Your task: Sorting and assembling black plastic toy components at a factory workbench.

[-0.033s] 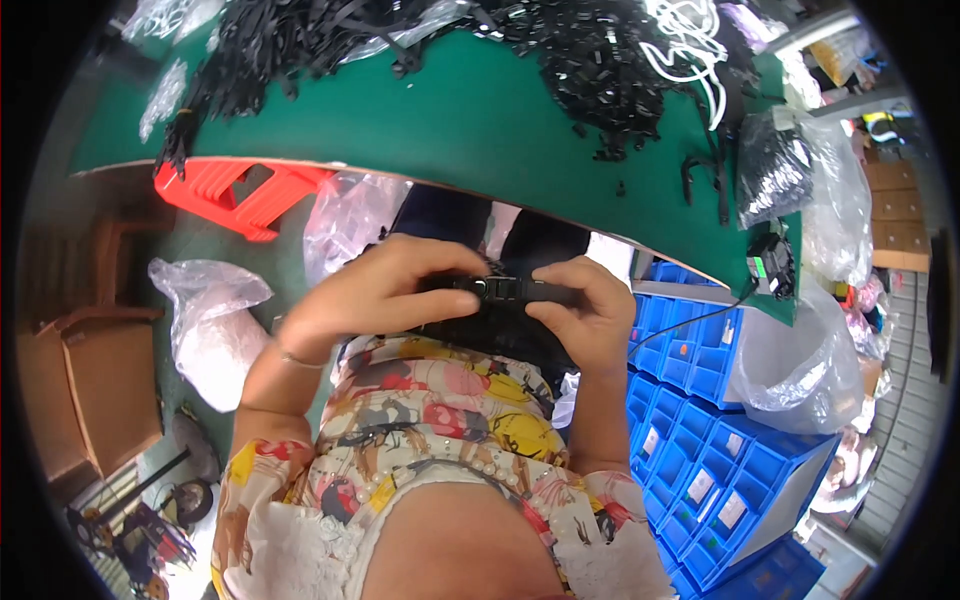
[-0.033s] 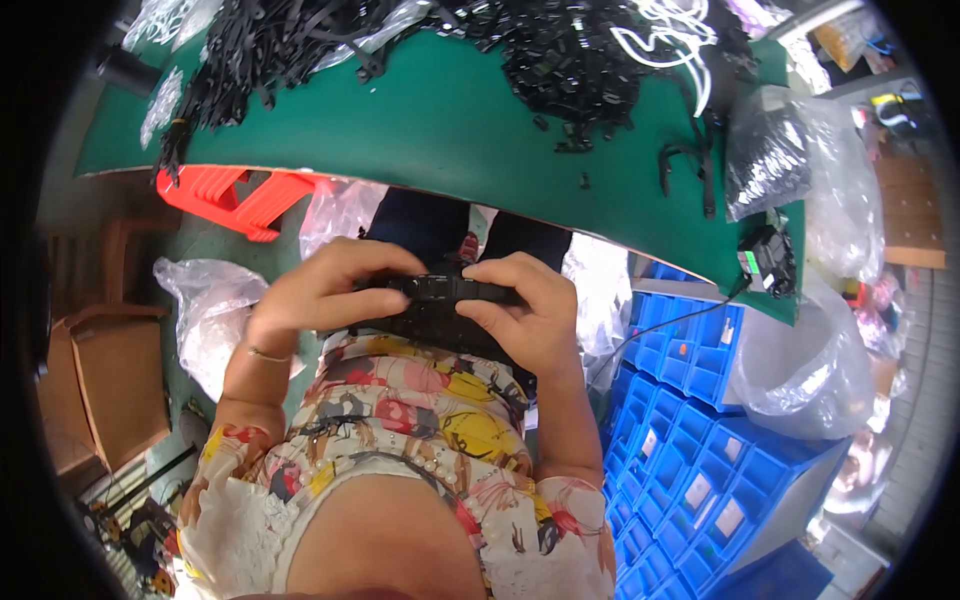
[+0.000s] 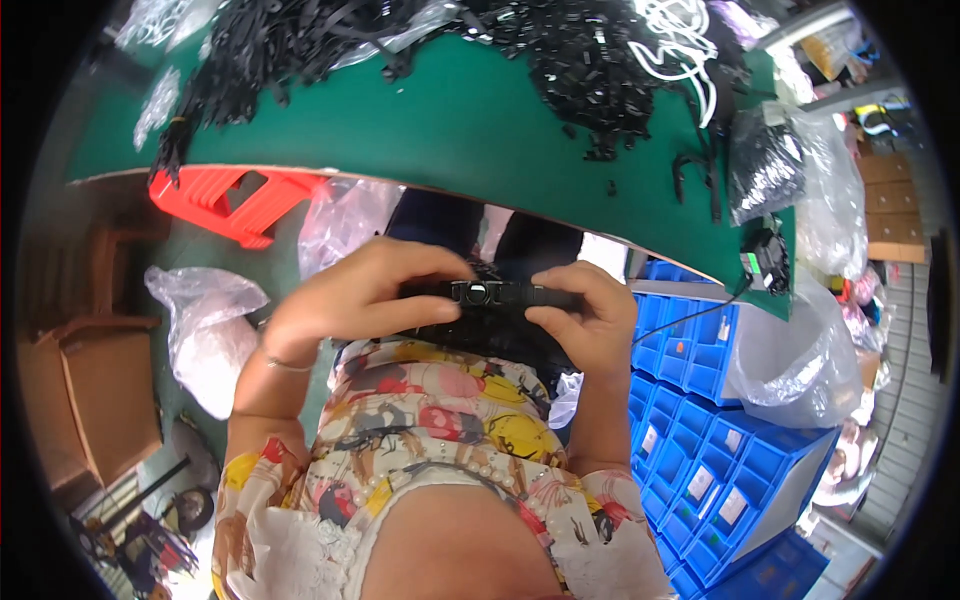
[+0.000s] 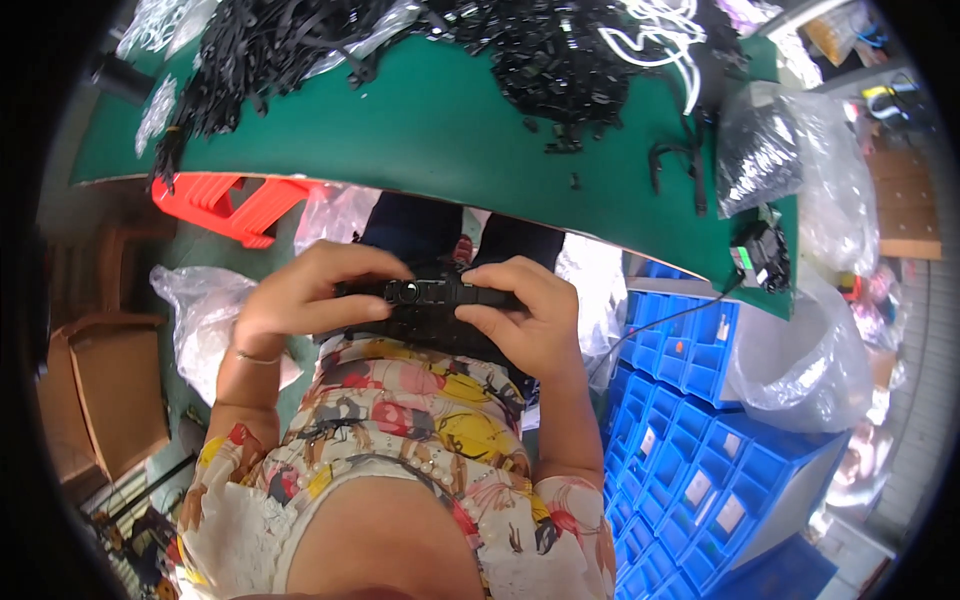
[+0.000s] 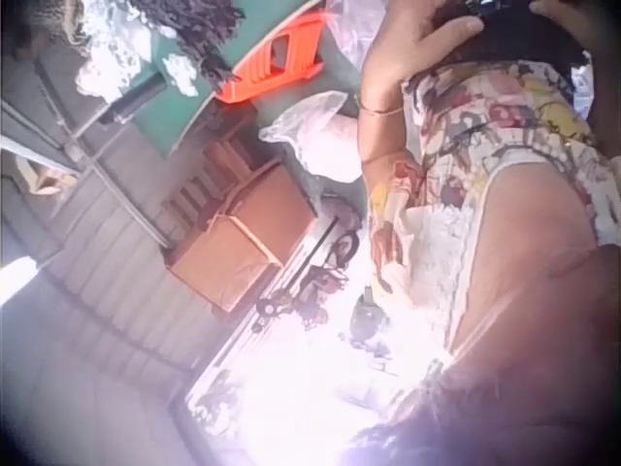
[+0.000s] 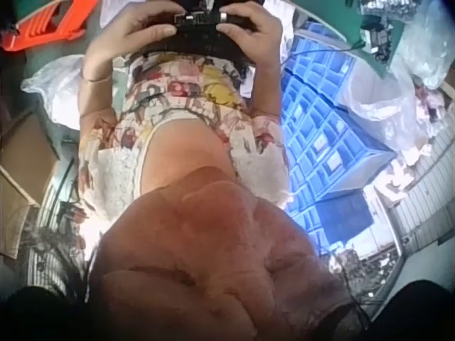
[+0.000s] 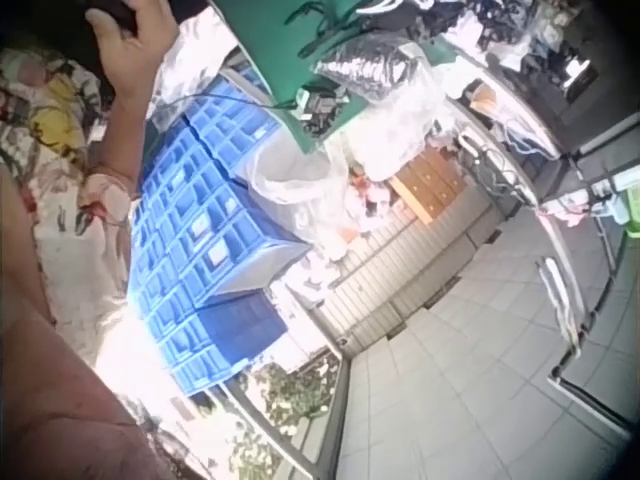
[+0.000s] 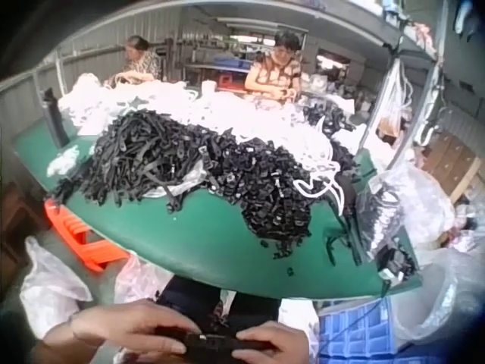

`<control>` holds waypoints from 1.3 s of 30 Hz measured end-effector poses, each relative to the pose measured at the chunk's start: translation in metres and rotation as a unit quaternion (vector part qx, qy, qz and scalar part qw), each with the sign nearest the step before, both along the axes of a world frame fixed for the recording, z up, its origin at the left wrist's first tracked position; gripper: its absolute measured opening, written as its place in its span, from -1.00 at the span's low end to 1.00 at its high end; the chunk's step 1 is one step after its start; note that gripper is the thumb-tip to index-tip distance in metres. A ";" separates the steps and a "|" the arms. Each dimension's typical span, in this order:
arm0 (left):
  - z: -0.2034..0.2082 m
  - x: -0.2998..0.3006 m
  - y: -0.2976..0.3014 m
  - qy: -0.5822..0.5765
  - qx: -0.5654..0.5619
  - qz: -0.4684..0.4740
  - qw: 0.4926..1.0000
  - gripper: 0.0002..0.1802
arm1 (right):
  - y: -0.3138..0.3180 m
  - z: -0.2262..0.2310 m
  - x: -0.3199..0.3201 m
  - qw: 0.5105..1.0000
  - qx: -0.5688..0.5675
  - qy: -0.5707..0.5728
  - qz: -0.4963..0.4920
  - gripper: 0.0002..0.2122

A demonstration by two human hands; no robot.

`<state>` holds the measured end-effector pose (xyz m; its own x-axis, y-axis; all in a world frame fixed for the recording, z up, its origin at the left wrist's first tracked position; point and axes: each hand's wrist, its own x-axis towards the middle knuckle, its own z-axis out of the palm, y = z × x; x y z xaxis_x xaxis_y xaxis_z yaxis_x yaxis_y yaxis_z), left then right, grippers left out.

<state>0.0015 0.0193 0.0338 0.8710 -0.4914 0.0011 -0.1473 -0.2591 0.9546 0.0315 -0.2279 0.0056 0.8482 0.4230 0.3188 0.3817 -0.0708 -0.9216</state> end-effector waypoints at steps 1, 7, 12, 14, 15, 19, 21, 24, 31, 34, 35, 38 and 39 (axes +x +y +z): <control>0.010 -0.002 0.010 -0.013 0.029 -0.015 0.999 -0.69 | -0.005 0.007 -0.002 0.999 -0.025 0.023 0.003 -0.75; -0.023 -0.024 0.038 0.065 0.200 -0.055 0.976 -0.63 | -0.038 -0.017 -0.016 0.965 -0.187 0.120 0.142 -0.80; -0.076 -0.046 0.041 0.085 0.258 -0.003 0.963 -0.49 | -0.042 -0.039 -0.009 0.959 -0.257 0.044 0.113 -0.80; -0.079 -0.056 0.043 0.128 0.229 0.049 0.964 -0.49 | -0.047 -0.024 0.021 0.970 -0.237 -0.027 -0.034 -0.84; -0.076 -0.055 0.043 0.124 0.229 0.048 0.965 -0.49 | -0.056 -0.014 0.048 0.951 -0.264 -0.125 -0.104 -0.86; -0.077 -0.060 0.053 0.114 0.201 0.082 0.970 -0.50 | -0.089 -0.004 0.157 0.851 -0.324 -0.266 -0.315 -0.87; -0.077 -0.065 0.058 0.095 0.209 0.112 0.967 -0.51 | -0.097 -0.012 0.202 0.782 -0.410 -0.322 -0.340 -0.82; -0.078 -0.068 0.062 0.004 0.218 0.108 0.970 -0.54 | -0.097 -0.008 0.236 0.701 -0.621 -0.088 -0.340 -0.77; -0.054 -0.023 0.079 -0.110 0.197 0.196 0.954 -0.72 | -0.113 -0.006 0.252 0.745 -0.584 -0.110 -0.303 -0.77; -0.037 0.021 0.092 -0.162 0.145 0.296 0.930 -0.75 | -0.133 -0.004 0.248 0.875 -0.411 -0.019 -0.255 -0.83; -0.038 0.037 0.099 -0.210 0.150 0.338 0.905 -0.73 | -0.117 0.015 0.233 0.910 -0.305 0.137 -0.244 -0.85; -0.024 0.098 0.112 -0.221 0.186 0.426 0.858 -0.70 | -0.114 0.045 0.203 0.955 -0.093 0.213 -0.182 -0.85; -0.022 0.116 0.115 -0.197 0.178 0.429 0.863 -0.68 | -0.111 0.053 0.195 0.960 -0.030 0.219 -0.171 -0.84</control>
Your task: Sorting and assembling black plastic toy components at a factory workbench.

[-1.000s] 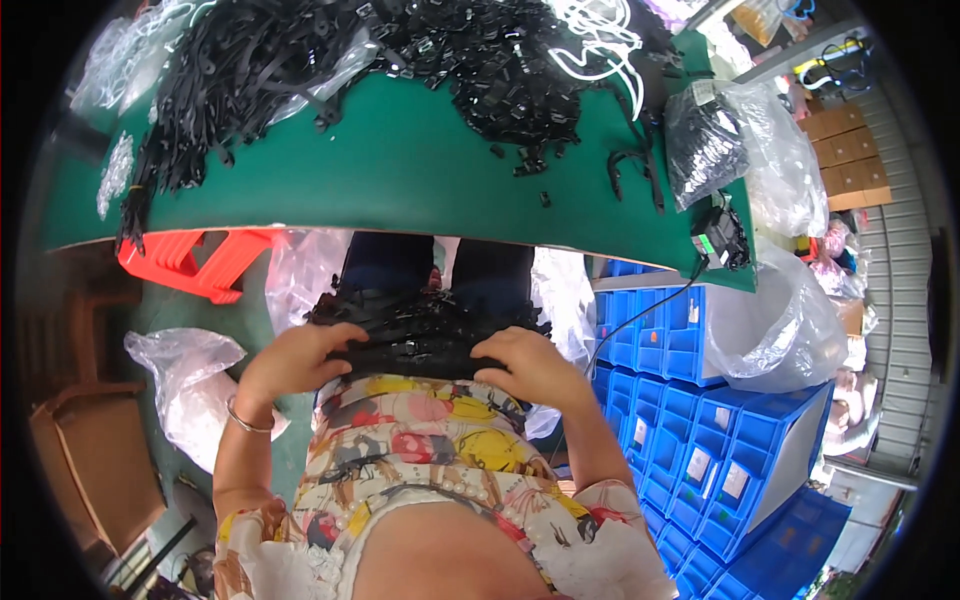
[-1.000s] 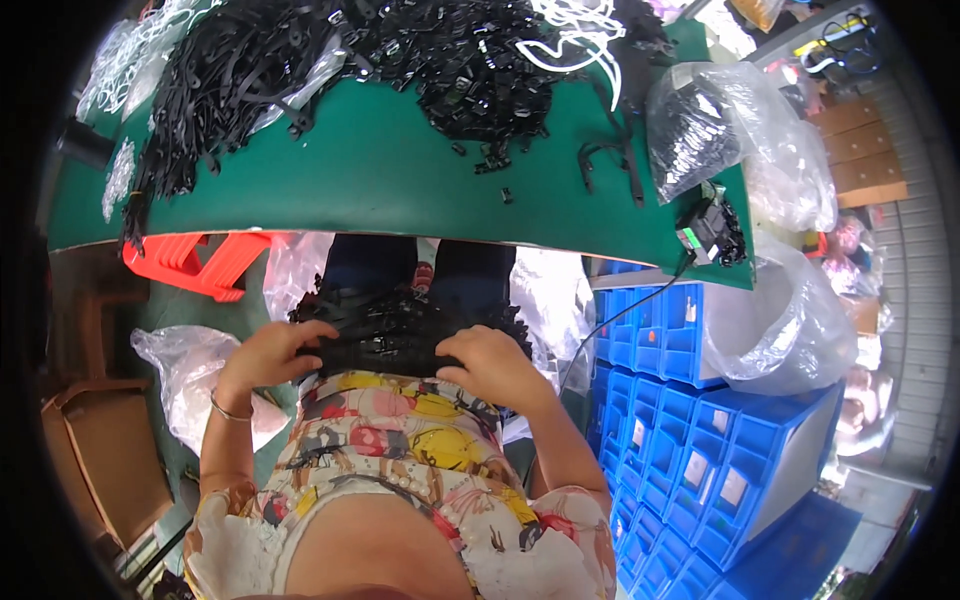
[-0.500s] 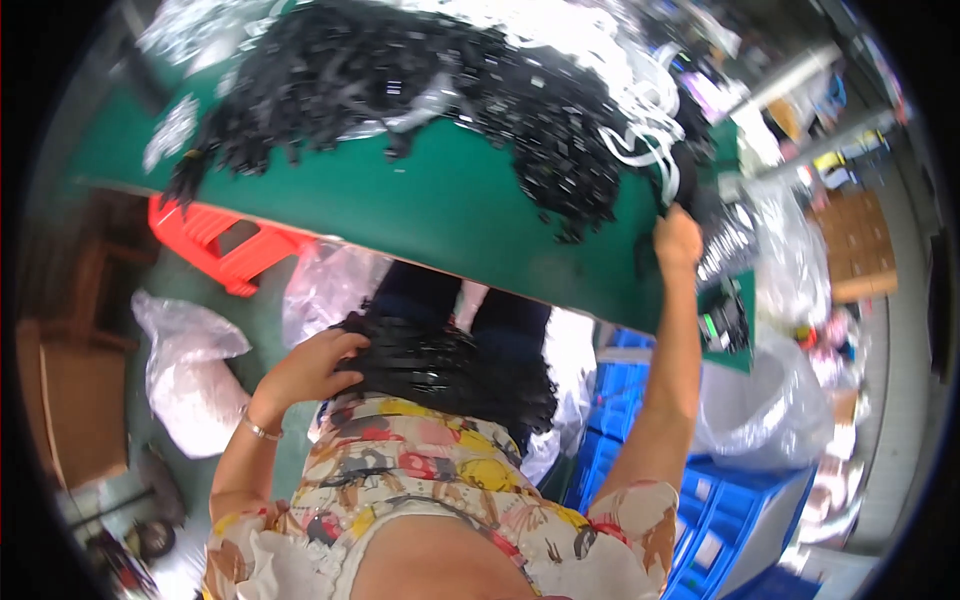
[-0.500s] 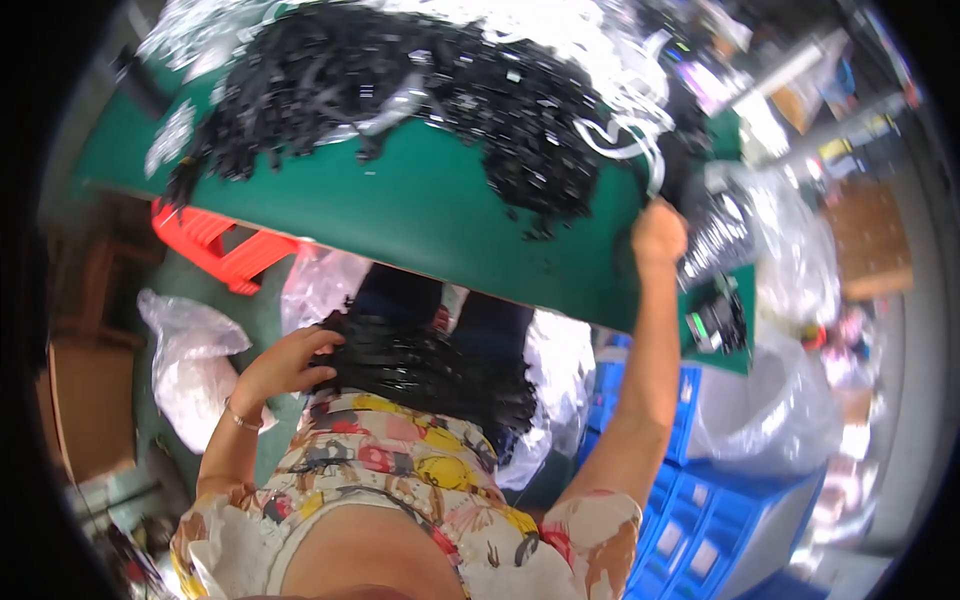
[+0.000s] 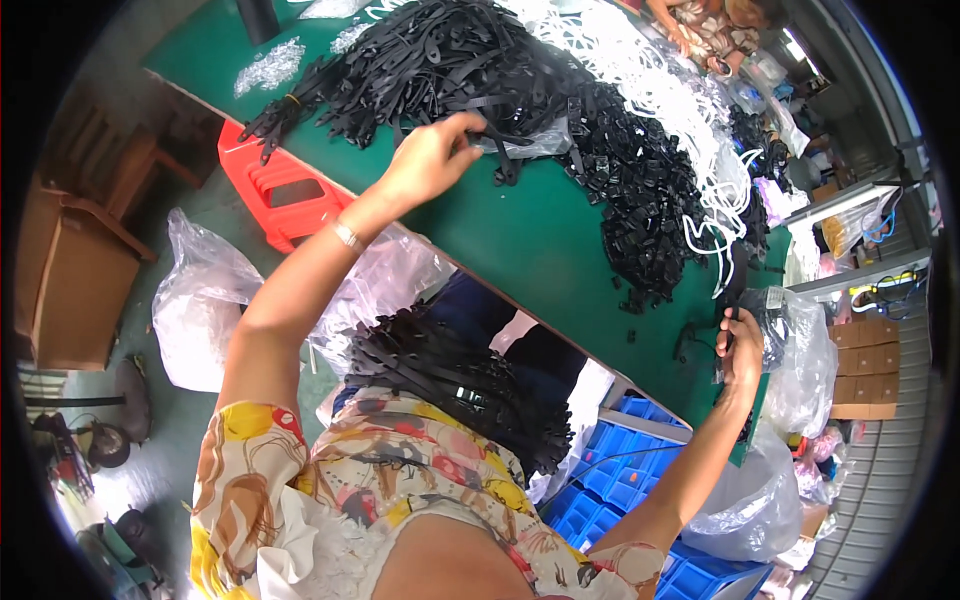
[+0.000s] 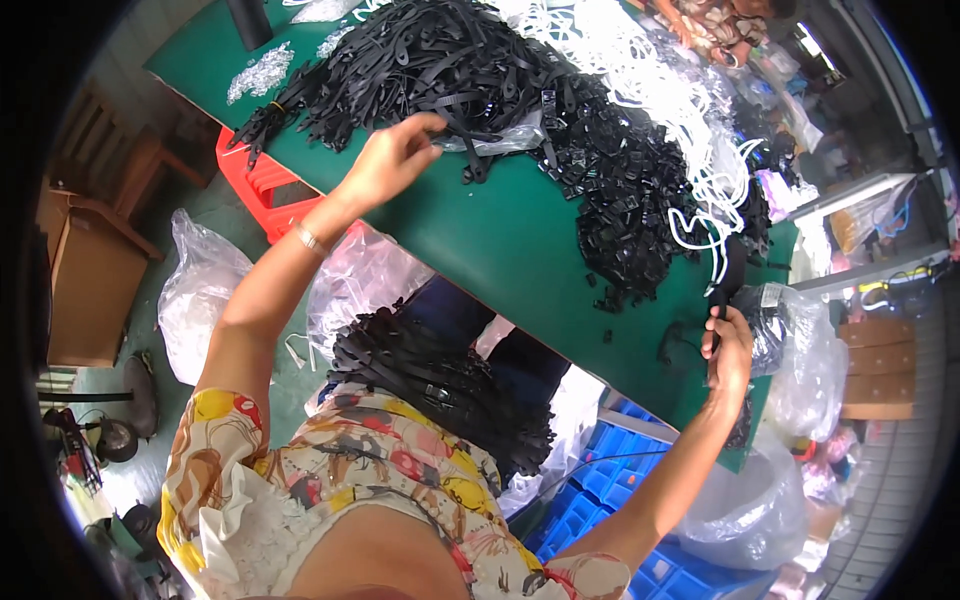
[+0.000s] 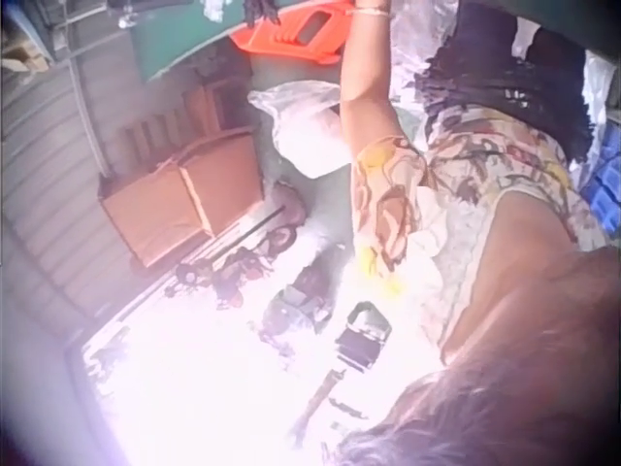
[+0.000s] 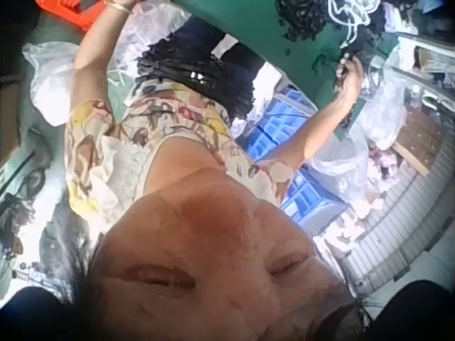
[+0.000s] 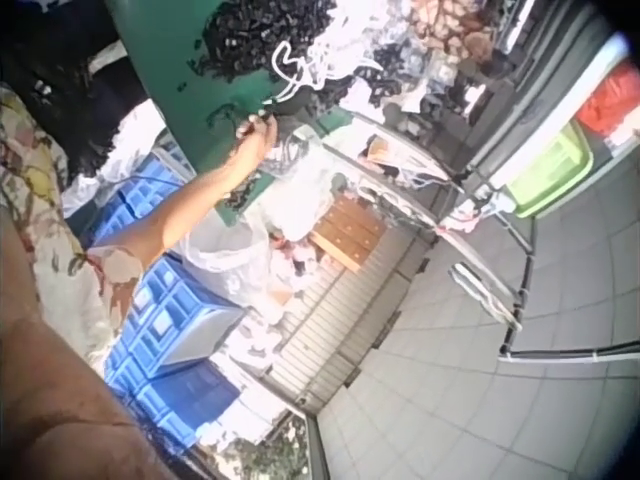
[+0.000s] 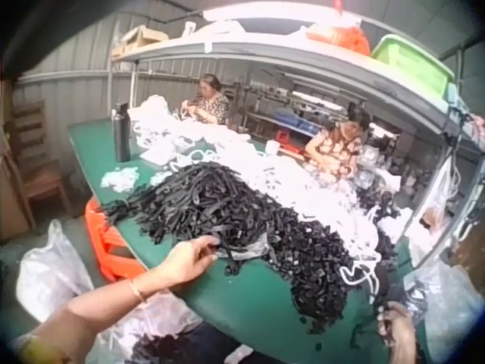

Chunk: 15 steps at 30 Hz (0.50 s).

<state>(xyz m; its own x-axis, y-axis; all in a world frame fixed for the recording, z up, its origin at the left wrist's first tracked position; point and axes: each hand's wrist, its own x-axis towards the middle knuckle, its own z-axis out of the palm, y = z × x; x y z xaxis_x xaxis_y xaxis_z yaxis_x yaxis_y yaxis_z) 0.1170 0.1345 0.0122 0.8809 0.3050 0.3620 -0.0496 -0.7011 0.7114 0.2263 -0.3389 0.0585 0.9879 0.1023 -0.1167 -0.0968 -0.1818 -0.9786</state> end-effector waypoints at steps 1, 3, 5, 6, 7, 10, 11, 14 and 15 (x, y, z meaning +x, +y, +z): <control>0.002 0.016 0.003 0.018 -0.018 0.004 1.000 -0.66 | 0.001 0.008 -0.008 0.999 0.042 -0.007 0.017 -0.84; -0.012 0.044 0.011 0.018 0.013 0.043 0.999 -0.69 | 0.006 0.021 -0.022 0.994 0.095 -0.028 0.039 -0.83; -0.014 0.054 0.013 0.031 0.021 0.035 0.999 -0.75 | 0.006 0.026 -0.032 0.987 0.141 -0.056 0.053 -0.83; -0.018 0.055 0.012 0.006 -0.018 0.046 0.999 -0.76 | 0.008 0.030 -0.038 0.978 0.186 -0.070 0.057 -0.81; -0.017 0.054 0.008 -0.019 -0.057 0.054 0.997 -0.76 | 0.007 0.031 -0.045 0.966 0.230 -0.078 0.093 -0.80; -0.026 0.037 -0.004 -0.073 -0.248 -0.007 0.966 -0.84 | 0.028 0.038 -0.069 0.944 0.295 -0.082 0.122 -0.83; -0.018 0.025 -0.018 -0.089 -0.303 -0.026 0.948 -0.88 | 0.041 0.038 -0.077 0.951 0.286 -0.081 0.084 -0.87; -0.012 -0.010 -0.040 -0.084 -0.378 -0.118 0.914 -0.91 | 0.066 0.018 -0.089 0.884 0.416 0.034 0.211 -0.84; -0.010 -0.021 -0.048 -0.072 -0.385 -0.142 0.909 -0.91 | 0.085 0.010 -0.097 0.876 0.419 0.055 0.231 -0.83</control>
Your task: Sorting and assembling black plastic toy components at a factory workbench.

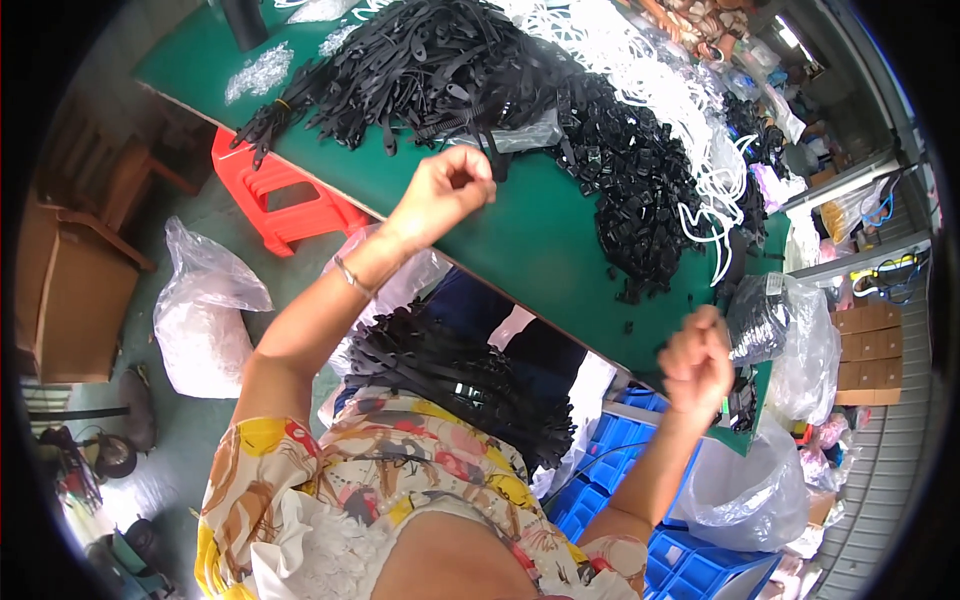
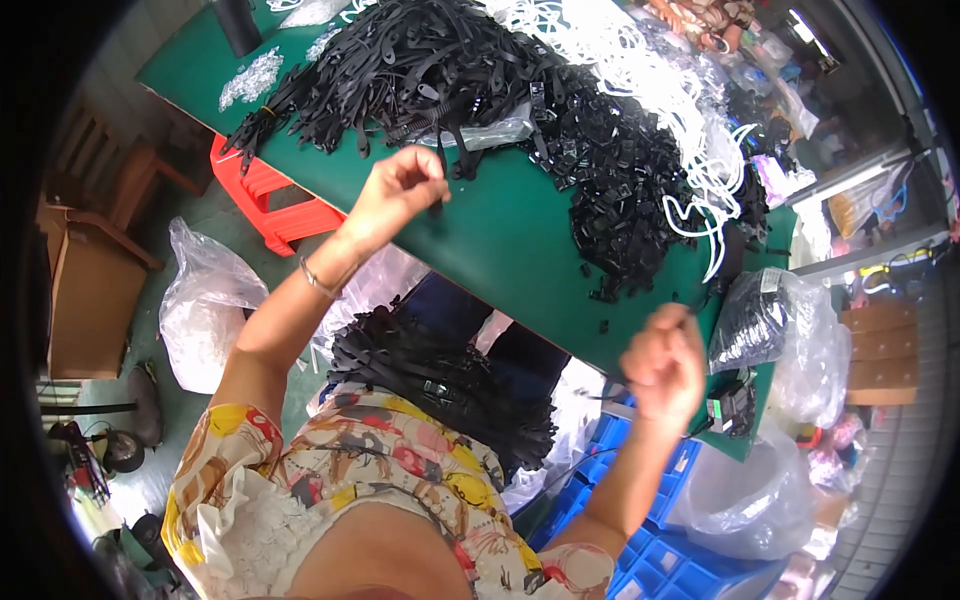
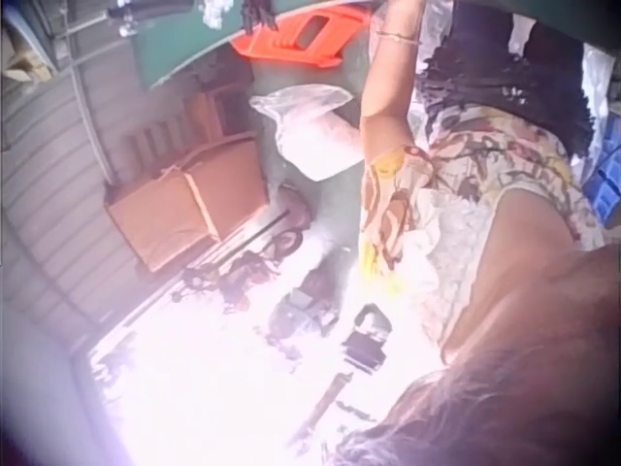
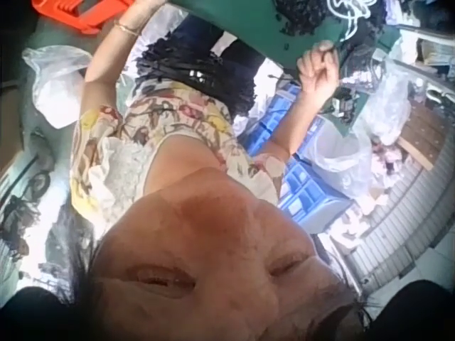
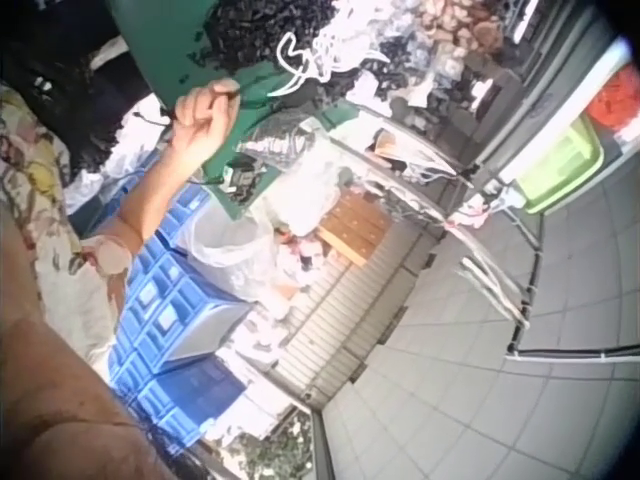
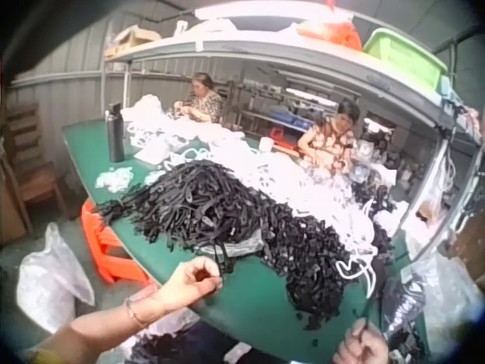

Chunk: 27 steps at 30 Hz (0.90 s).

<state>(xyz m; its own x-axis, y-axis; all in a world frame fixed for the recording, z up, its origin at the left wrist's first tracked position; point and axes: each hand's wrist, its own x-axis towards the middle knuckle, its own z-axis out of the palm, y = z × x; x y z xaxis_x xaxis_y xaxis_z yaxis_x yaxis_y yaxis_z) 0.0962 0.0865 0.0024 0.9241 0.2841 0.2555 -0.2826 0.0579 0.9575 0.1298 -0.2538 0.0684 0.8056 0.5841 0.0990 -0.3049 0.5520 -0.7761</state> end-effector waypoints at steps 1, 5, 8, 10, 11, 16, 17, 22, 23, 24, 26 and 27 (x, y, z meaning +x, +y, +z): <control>0.003 -0.011 -0.008 -0.012 -0.014 -0.018 1.000 -0.90 | 0.016 -0.012 -0.006 0.998 0.002 0.051 0.042 -0.80; 0.008 -0.045 -0.051 -0.018 -0.038 -0.152 0.987 -0.88 | 0.069 -0.071 -0.022 0.981 -0.061 0.152 0.108 -0.69; 0.003 -0.063 -0.077 -0.056 0.045 -0.255 0.964 -0.89 | 0.107 -0.084 -0.044 0.966 -0.036 0.249 0.054 -0.62; 0.002 -0.078 -0.085 0.002 0.186 -0.295 0.937 -0.91 | 0.112 -0.093 -0.045 0.976 -0.033 0.214 0.014 -0.65; -0.003 -0.083 -0.089 0.019 0.179 -0.330 0.927 -0.88 | 0.109 -0.099 -0.043 0.985 -0.006 0.165 0.052 -0.67; 0.001 -0.071 -0.086 0.019 0.242 -0.384 0.891 -0.76 | 0.072 -0.091 -0.050 0.986 0.009 0.157 -0.050 -0.88; 0.007 -0.063 -0.085 0.025 0.241 -0.354 0.903 -0.79 | 0.068 -0.083 -0.053 0.984 -0.019 0.153 -0.094 -0.89; -0.007 0.017 -0.104 -0.059 0.332 -0.140 0.931 -0.87 | 0.031 -0.078 -0.056 0.987 0.001 0.128 -0.100 -0.80; -0.012 0.031 -0.111 -0.075 0.360 -0.103 0.924 -0.86 | 0.029 -0.076 -0.057 0.985 -0.013 0.120 -0.121 -0.80; -0.015 0.044 -0.118 -0.090 0.387 -0.066 0.915 -0.86 | 0.027 -0.075 -0.058 0.983 -0.027 0.112 -0.141 -0.81; -0.017 0.060 -0.132 -0.087 0.424 -0.061 0.899 -0.86 | 0.017 -0.076 -0.058 0.984 -0.012 0.106 -0.139 -0.80; -0.019 0.065 -0.139 -0.106 0.459 -0.032 0.882 -0.86 | 0.013 -0.077 -0.058 0.983 -0.028 0.102 -0.150 -0.80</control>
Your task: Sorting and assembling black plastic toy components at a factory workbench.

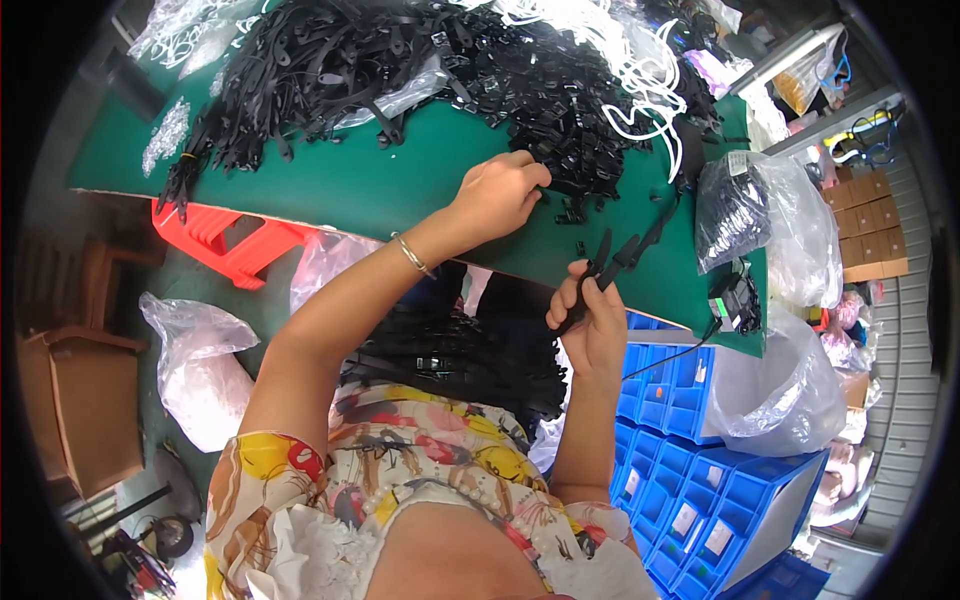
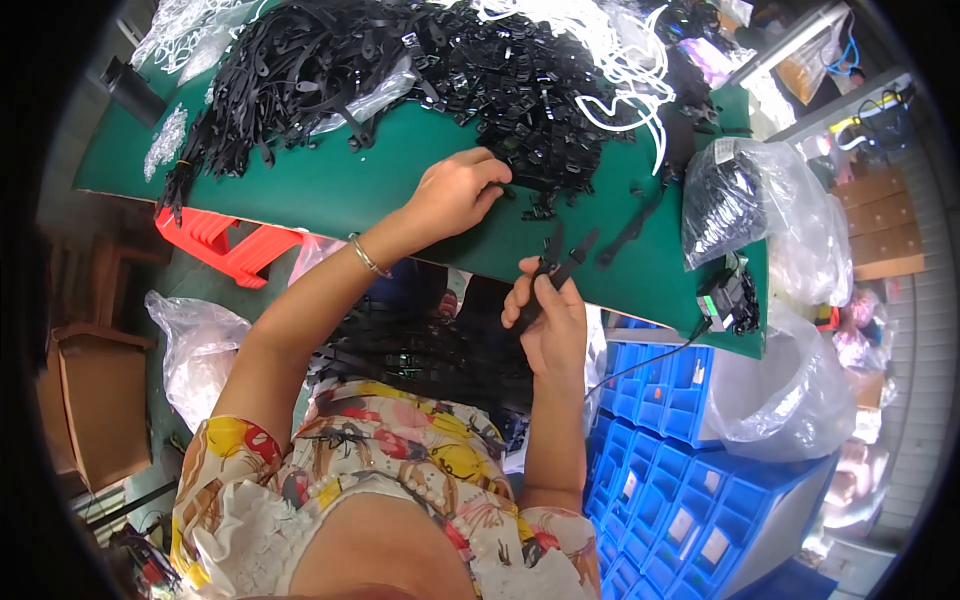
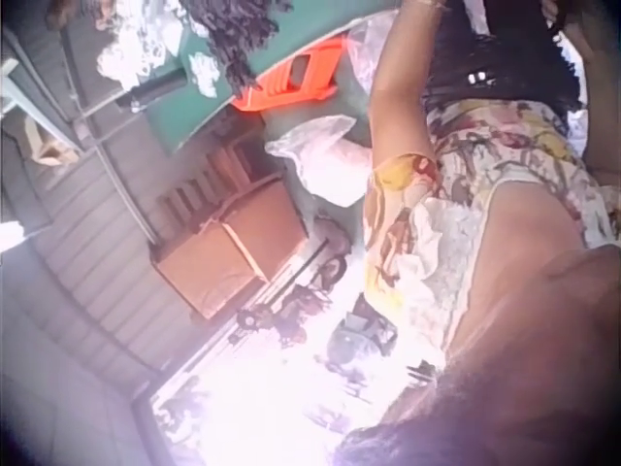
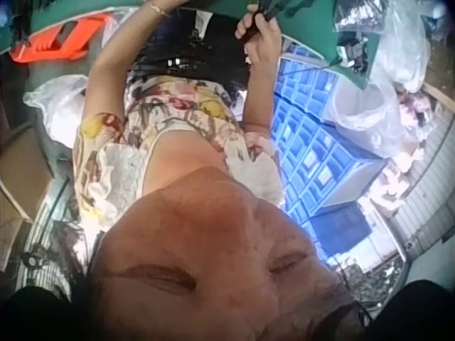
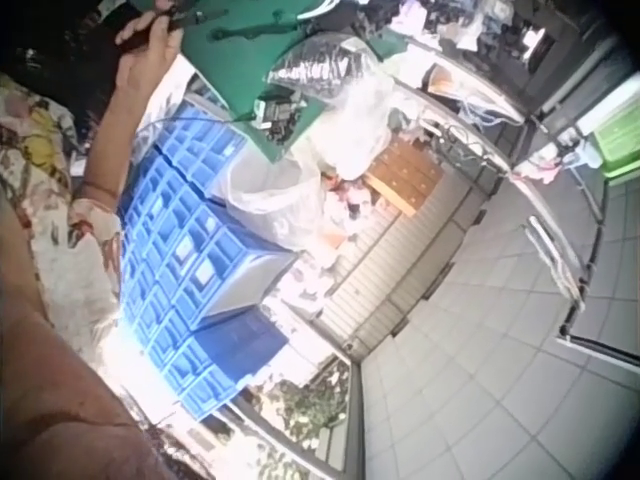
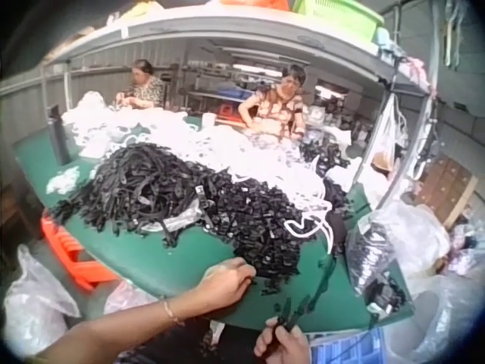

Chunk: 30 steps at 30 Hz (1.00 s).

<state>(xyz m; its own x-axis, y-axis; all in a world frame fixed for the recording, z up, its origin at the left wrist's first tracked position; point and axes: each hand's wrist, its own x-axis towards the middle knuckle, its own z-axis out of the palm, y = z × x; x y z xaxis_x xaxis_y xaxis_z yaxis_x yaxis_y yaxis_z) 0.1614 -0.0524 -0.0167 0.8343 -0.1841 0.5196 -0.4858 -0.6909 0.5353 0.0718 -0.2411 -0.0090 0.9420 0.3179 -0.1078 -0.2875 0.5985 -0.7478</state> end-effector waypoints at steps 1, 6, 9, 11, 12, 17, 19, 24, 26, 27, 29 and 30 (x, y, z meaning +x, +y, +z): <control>-0.001 0.004 -0.006 -0.033 0.035 0.017 0.999 -0.86 | -0.004 -0.002 -0.001 1.000 -0.017 -0.001 -0.011 -0.79; -0.003 0.023 -0.023 -0.068 0.116 0.034 0.990 -0.84 | -0.015 -0.008 0.000 1.000 0.009 0.002 -0.006 -0.76; -0.002 0.030 -0.023 -0.050 0.171 0.051 0.983 -0.82 | -0.013 -0.009 0.001 1.000 0.023 0.003 -0.010 -0.75; 0.004 0.029 -0.022 -0.040 0.191 0.059 0.979 -0.81 | -0.013 -0.010 0.000 1.000 0.024 0.000 -0.008 -0.74; 0.007 0.028 -0.018 -0.026 0.201 0.056 0.978 -0.81 | -0.012 -0.010 -0.001 1.000 0.019 -0.001 -0.007 -0.73; 0.007 0.017 0.006 0.015 0.029 -0.008 0.999 -0.86 | -0.002 -0.006 -0.004 1.000 -0.009 -0.009 -0.015 -0.70; 0.015 -0.002 0.018 0.118 -0.113 -0.059 0.985 -0.87 | 0.003 -0.004 -0.006 1.000 -0.019 -0.015 -0.011 -0.69; 0.027 -0.085 0.012 0.326 -0.331 -0.132 0.876 -0.88 | 0.024 -0.003 -0.016 1.000 0.012 -0.007 -0.021 -0.70; 0.015 -0.109 0.007 0.317 -0.357 -0.141 0.867 -0.89 | 0.035 -0.005 -0.020 0.999 0.039 -0.004 -0.021 -0.72; 0.015 -0.118 0.006 0.319 -0.393 -0.167 0.846 -0.89 | 0.036 -0.006 -0.022 0.999 0.038 0.000 -0.002 -0.72; 0.012 -0.129 0.003 0.301 -0.497 -0.199 0.789 -0.90 | 0.041 -0.005 -0.028 0.999 0.033 0.020 0.009 -0.73; 0.014 -0.131 0.006 0.301 -0.500 -0.195 0.788 -0.90 | 0.043 -0.006 -0.030 0.999 0.031 0.023 0.012 -0.73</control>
